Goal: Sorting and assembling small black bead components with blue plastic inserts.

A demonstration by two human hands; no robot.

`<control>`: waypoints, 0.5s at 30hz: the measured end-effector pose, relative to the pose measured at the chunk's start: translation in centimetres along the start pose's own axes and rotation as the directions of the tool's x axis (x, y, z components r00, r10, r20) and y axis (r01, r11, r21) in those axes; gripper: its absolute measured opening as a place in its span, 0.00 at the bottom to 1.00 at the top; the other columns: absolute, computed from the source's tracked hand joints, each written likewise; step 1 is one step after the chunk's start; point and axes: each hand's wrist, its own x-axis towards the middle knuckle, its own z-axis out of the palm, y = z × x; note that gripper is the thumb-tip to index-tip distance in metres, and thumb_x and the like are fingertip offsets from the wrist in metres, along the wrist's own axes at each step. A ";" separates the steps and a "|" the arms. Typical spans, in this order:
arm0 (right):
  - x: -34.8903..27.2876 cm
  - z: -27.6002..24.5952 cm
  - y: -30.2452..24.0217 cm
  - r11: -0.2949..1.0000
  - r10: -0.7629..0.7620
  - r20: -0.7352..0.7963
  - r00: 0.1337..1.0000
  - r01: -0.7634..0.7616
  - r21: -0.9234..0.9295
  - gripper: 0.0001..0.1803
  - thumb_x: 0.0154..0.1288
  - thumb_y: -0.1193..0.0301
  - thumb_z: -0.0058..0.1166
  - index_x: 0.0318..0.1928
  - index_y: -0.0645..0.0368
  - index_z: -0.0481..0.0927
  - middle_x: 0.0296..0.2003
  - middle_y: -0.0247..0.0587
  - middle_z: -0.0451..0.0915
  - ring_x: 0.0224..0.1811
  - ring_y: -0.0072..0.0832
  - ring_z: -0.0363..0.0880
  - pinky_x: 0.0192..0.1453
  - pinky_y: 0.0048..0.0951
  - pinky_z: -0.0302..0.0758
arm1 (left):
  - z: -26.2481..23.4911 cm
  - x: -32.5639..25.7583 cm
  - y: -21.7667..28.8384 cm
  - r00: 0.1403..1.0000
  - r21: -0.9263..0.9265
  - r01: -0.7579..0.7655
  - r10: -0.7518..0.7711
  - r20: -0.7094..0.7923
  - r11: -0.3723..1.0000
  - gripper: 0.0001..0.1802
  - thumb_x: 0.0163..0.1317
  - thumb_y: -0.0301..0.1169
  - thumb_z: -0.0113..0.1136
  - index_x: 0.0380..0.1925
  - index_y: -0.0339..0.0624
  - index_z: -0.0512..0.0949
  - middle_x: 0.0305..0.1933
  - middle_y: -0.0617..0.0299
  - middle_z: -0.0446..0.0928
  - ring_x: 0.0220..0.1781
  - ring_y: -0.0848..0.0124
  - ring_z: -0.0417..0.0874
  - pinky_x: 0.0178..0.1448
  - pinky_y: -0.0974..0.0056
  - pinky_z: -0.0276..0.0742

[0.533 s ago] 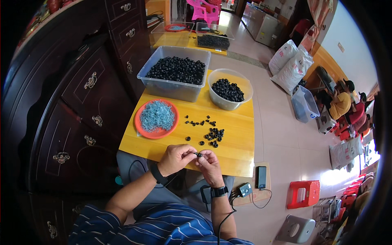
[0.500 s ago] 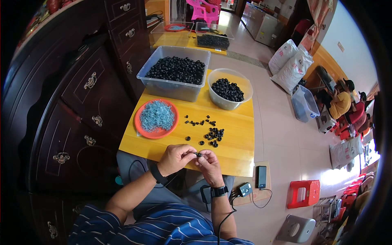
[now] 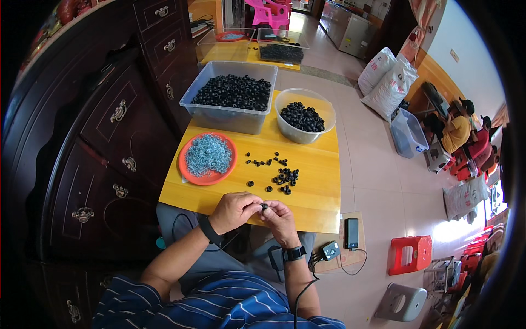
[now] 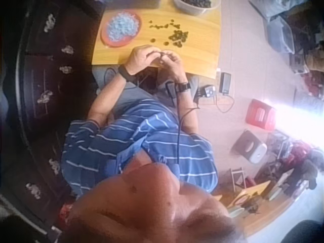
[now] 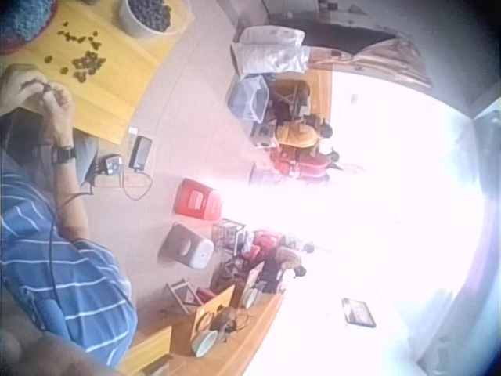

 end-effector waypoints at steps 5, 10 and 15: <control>0.0 -0.2 -0.2 0.999 0.050 0.031 0.998 -0.050 0.003 0.11 0.70 0.73 0.57 0.49 0.64 0.80 0.40 0.36 0.83 0.38 0.19 0.79 0.46 0.20 0.77 | 0.1 0.0 -0.2 1.000 -0.020 -0.002 0.002 0.008 1.000 0.05 0.58 0.25 0.65 0.34 0.38 0.81 0.31 0.54 0.82 0.32 0.59 0.85 0.36 0.62 0.78; 0.0 -0.6 -0.5 0.996 0.077 0.060 0.995 -0.079 0.033 0.11 0.70 0.71 0.57 0.49 0.63 0.80 0.39 0.36 0.83 0.38 0.19 0.79 0.46 0.21 0.77 | 0.0 0.1 0.1 1.000 -0.027 -0.006 0.006 0.028 1.000 0.05 0.58 0.25 0.65 0.34 0.37 0.81 0.31 0.53 0.82 0.33 0.57 0.85 0.37 0.61 0.79; -0.1 -0.8 -0.7 0.991 0.112 0.077 0.991 -0.117 0.061 0.11 0.69 0.70 0.58 0.48 0.62 0.80 0.38 0.36 0.83 0.36 0.19 0.80 0.46 0.22 0.78 | 0.1 0.1 0.2 0.999 0.009 -0.042 0.042 0.032 0.999 0.05 0.57 0.25 0.66 0.34 0.38 0.81 0.31 0.54 0.82 0.33 0.57 0.85 0.36 0.61 0.79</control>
